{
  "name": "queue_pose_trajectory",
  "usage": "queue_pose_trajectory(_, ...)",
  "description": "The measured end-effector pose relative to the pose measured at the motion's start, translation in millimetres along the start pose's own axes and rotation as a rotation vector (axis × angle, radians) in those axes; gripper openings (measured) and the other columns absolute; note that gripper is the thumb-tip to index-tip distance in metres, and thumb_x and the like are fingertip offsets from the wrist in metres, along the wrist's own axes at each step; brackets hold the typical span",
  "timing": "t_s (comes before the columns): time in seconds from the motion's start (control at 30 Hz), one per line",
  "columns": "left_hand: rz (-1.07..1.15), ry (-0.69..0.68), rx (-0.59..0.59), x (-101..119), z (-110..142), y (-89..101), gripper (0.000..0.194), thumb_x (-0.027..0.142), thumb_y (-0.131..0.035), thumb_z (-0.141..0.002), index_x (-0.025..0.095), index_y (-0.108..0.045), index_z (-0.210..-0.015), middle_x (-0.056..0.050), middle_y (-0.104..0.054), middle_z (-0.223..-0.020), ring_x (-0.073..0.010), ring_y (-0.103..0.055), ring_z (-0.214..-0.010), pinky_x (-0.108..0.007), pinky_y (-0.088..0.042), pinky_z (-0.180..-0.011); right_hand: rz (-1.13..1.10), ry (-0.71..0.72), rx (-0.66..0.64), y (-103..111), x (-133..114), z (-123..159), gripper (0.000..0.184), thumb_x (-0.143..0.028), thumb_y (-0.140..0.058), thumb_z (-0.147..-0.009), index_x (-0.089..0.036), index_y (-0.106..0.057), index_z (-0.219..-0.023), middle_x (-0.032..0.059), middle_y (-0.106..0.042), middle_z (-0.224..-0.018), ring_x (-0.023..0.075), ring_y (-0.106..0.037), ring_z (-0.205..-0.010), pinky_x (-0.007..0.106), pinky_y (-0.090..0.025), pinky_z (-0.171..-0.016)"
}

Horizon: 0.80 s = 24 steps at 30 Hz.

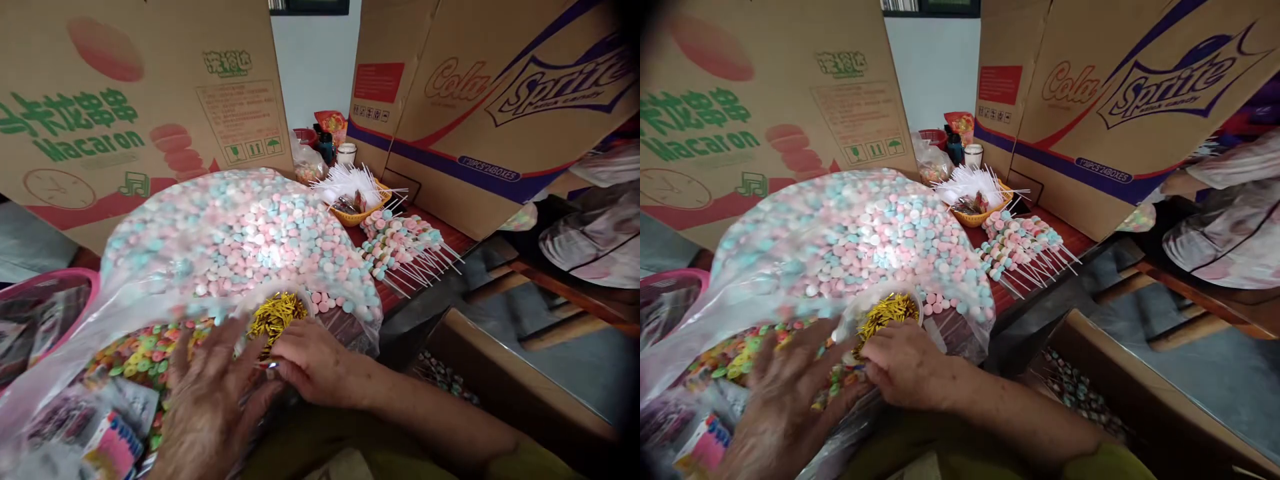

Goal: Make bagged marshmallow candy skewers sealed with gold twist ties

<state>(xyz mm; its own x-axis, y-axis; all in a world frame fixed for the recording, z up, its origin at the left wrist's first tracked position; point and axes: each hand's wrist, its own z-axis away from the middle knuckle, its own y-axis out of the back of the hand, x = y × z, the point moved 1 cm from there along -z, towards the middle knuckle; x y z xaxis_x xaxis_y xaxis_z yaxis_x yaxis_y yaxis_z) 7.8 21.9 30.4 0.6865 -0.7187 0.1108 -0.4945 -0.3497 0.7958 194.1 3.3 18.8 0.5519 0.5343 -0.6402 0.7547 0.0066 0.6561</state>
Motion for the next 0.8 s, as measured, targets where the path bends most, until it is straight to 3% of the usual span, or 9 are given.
queue_pose_trajectory(0.03, 0.071, -0.009, -0.112, 1.5, -2.9, -2.0, 0.023, 0.043, -0.060, -0.081, 0.026, -0.067, -0.095, -0.004, -0.071, -0.100, -0.0254, -0.066, -0.094, -0.050, -0.040, -0.100, 0.033, 0.015, -0.008, 4.6, 1.7, 2.4, 0.012, -0.023, -0.042, -0.082, -0.023, -0.050, -0.073, 0.0036, -0.063, -0.078, 0.0196, -0.056, -0.079, 0.032, -0.042, -0.075)
queue_pose_trajectory(0.1, 0.217, 0.121, -0.240, 3.8, -3.9, -10.0, 0.018, 0.039, -0.057, -0.085, 0.023, -0.066, -0.081, 0.002, -0.070, -0.074, -0.0145, -0.066, -0.066, -0.029, -0.052, -0.076, 0.124, -0.002, 0.018, 8.8, 6.0, 7.8, 0.016, -0.022, -0.041, -0.087, -0.024, -0.049, -0.073, 0.0041, -0.063, -0.078, 0.0191, -0.055, -0.077, 0.032, -0.042, -0.074)
queue_pose_trajectory(0.2, 0.376, 0.368, -0.252, 6.8, -0.9, -26.4, 0.023, 0.042, -0.062, -0.081, 0.020, -0.064, -0.075, 0.003, -0.065, -0.064, -0.0110, -0.059, -0.053, -0.019, -0.045, -0.049, 0.238, -0.051, 0.067, 4.8, 17.7, 15.6, 0.020, -0.024, -0.041, -0.089, -0.024, -0.046, -0.070, 0.0016, -0.062, -0.072, 0.0164, -0.056, -0.071, 0.029, -0.043, -0.069)
queue_pose_trajectory(0.3, 0.534, 0.435, -0.227, 11.4, -1.5, -39.3, 0.022, 0.038, -0.067, -0.076, 0.018, -0.063, -0.069, 0.002, -0.062, -0.060, -0.0111, -0.057, -0.053, -0.018, -0.044, -0.049, 0.286, -0.087, 0.074, 5.4, 39.0, 21.2, 0.033, -0.032, -0.039, -0.093, -0.021, -0.043, -0.062, -0.0041, -0.056, -0.060, 0.0103, -0.053, -0.057, 0.022, -0.042, -0.057)
queue_pose_trajectory(0.4, 0.681, 0.500, -0.193, 13.5, -4.6, -43.8, 0.019, 0.032, -0.068, -0.076, 0.017, -0.064, -0.066, 0.002, -0.062, -0.059, -0.0104, -0.056, -0.052, -0.018, -0.044, -0.048, 0.373, -0.164, 0.125, 33.0, 70.7, 28.6, 0.042, -0.033, -0.033, -0.096, -0.020, -0.046, -0.058, -0.0056, -0.052, -0.052, 0.0080, -0.048, -0.049, 0.019, -0.037, -0.049)
queue_pose_trajectory(0.47, 0.753, 0.532, -0.122, 11.6, -4.9, -42.1, 0.019, 0.029, -0.067, -0.077, 0.016, -0.065, -0.064, 0.002, -0.062, -0.057, -0.0095, -0.055, -0.050, -0.018, -0.044, -0.048, 0.484, -0.252, 0.233, 64.4, 98.3, 37.1, 0.039, -0.027, -0.030, -0.095, -0.019, -0.051, -0.064, 0.0004, -0.057, -0.060, 0.0117, -0.051, -0.056, 0.023, -0.039, -0.054)
queue_pose_trajectory(0.6, 0.774, 0.444, 0.061, 4.5, 0.9, -33.3, 0.012, 0.023, -0.068, -0.077, 0.017, -0.067, -0.067, 0.002, -0.066, -0.062, -0.0099, -0.059, -0.056, -0.020, -0.050, -0.057, 0.708, -0.367, 0.367, 112.3, 157.9, 63.0, 0.026, -0.026, -0.046, -0.085, -0.018, -0.050, -0.062, 0.0074, -0.053, -0.062, 0.0233, -0.054, -0.072, 0.040, -0.041, -0.065)
queue_pose_trajectory(0.7, 0.760, 0.428, 0.111, 1.0, 9.1, -26.4, 0.005, 0.019, -0.068, -0.078, 0.018, -0.067, -0.073, 0.002, -0.068, -0.067, -0.0099, -0.062, -0.060, -0.020, -0.051, -0.060, 0.785, -0.365, 0.384, 121.0, 187.8, 82.0, 0.027, -0.024, -0.041, -0.086, -0.019, -0.047, -0.060, 0.0039, -0.048, -0.058, 0.0235, -0.053, -0.070, 0.047, -0.042, -0.065)
queue_pose_trajectory(0.8, 0.770, 0.432, 0.137, -0.9, 17.3, -20.1, 0.006, 0.018, -0.071, -0.076, 0.019, -0.067, -0.081, 0.002, -0.070, -0.073, -0.0099, -0.064, -0.064, -0.019, -0.051, -0.063, 0.835, -0.375, 0.372, 122.7, 191.6, 88.8, 0.028, -0.030, -0.044, -0.085, -0.020, -0.046, -0.059, 0.0038, -0.047, -0.057, 0.0279, -0.055, -0.072, 0.053, -0.043, -0.061)
